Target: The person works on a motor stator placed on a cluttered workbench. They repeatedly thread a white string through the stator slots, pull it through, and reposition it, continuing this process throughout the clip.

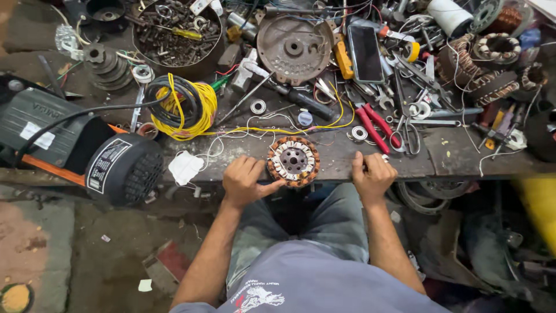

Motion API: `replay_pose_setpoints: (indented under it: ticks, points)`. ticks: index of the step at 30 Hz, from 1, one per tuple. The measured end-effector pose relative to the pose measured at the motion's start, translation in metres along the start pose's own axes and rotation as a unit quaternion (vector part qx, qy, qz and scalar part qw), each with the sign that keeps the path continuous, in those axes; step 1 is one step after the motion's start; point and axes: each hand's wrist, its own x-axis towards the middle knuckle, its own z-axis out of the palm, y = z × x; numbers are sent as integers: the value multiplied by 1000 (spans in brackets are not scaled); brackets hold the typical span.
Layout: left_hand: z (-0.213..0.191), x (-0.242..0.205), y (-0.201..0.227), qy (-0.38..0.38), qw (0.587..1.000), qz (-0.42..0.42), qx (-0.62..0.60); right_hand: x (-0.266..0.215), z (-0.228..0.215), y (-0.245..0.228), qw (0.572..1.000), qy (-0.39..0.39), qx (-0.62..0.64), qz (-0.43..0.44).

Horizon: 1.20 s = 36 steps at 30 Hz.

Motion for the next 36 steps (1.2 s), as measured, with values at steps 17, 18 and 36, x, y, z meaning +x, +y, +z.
replay_pose_setpoints:
  ticks: [17, 18, 36]
  points:
    - [4, 1, -4, -16, 1000, -2, 9, -6, 5, 8, 1000, -4, -4, 6]
    - [4, 1, -4, -17, 1000, -3, 10, -5, 5, 7, 1000, -4, -5, 7]
    - [8, 1, -8, -14, 999, 4, 32, -7, 3, 10, 1000, -10, -10, -4]
